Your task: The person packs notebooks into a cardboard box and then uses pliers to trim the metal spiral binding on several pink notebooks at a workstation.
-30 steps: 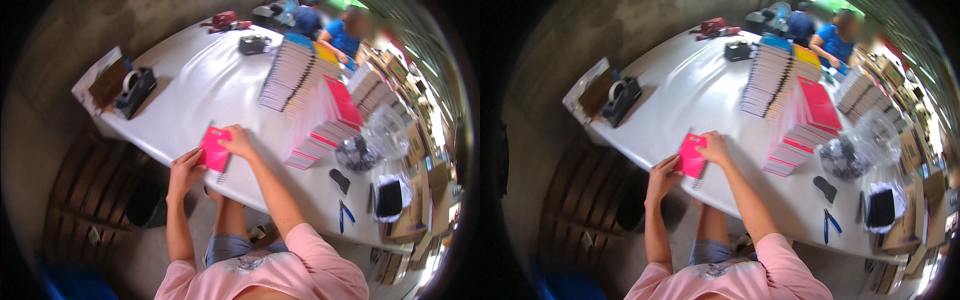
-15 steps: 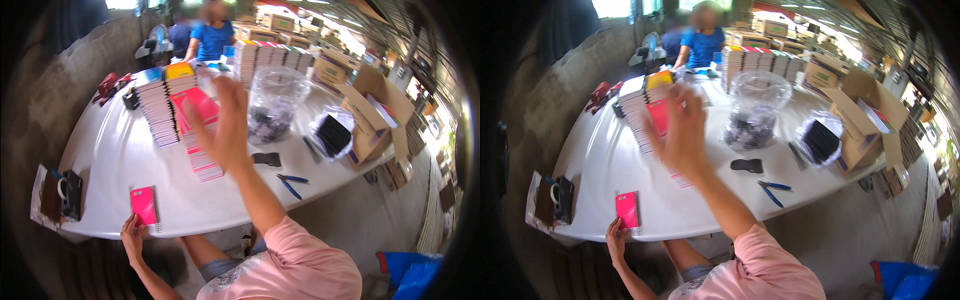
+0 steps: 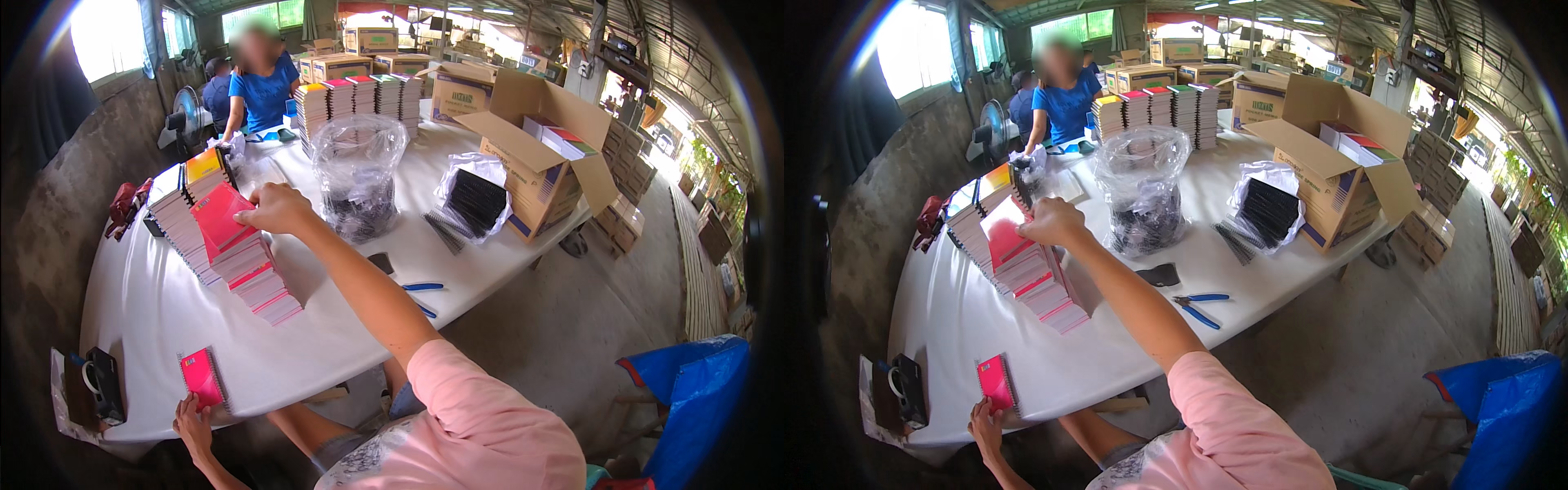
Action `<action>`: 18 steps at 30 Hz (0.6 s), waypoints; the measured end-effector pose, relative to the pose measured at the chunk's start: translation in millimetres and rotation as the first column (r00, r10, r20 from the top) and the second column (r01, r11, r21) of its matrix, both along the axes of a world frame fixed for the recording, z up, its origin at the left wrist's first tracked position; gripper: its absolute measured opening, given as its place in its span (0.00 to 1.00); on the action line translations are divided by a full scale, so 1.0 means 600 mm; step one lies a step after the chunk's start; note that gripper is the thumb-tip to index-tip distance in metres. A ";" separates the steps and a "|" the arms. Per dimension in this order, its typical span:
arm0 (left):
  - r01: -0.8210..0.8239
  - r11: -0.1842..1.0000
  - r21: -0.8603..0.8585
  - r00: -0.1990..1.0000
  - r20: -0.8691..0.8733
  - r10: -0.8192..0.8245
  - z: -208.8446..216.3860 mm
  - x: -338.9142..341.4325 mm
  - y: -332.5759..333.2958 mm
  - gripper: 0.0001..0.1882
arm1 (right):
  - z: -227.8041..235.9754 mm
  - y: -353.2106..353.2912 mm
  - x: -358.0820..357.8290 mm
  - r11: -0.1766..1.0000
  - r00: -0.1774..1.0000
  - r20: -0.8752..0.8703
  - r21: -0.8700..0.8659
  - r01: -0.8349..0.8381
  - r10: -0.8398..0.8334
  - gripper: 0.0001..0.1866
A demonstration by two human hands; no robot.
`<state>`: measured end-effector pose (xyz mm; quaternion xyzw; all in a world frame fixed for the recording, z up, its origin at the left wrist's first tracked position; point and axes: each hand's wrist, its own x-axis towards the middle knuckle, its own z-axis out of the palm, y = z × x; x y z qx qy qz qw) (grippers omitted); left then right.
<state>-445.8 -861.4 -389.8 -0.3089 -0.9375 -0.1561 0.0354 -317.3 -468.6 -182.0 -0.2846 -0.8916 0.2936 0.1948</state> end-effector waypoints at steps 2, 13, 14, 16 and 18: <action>-0.055 0.998 -0.041 0.998 0.042 0.057 0.009 0.007 0.010 0.21 | -0.001 -0.015 0.004 0.997 0.999 -0.039 0.067 0.034 -0.031 0.21; 0.377 0.753 0.540 0.845 -0.533 -0.041 0.164 0.180 0.167 0.41 | -0.110 -0.058 0.203 0.888 0.824 -0.444 0.436 -0.145 0.352 0.14; 0.508 0.727 0.462 0.804 -0.558 -0.207 0.147 0.223 0.204 0.39 | -0.168 -0.053 0.224 0.841 0.847 -0.372 0.521 -0.148 0.379 0.16; 0.610 0.742 0.277 0.734 -0.550 -0.398 0.104 0.290 0.287 0.37 | -0.254 -0.062 0.252 0.784 0.933 -0.088 0.573 -0.239 0.349 0.20; 0.514 0.831 0.212 0.824 -0.390 -0.411 0.073 0.335 0.365 0.28 | -0.345 -0.055 0.274 0.843 0.962 0.013 0.478 -0.246 0.273 0.19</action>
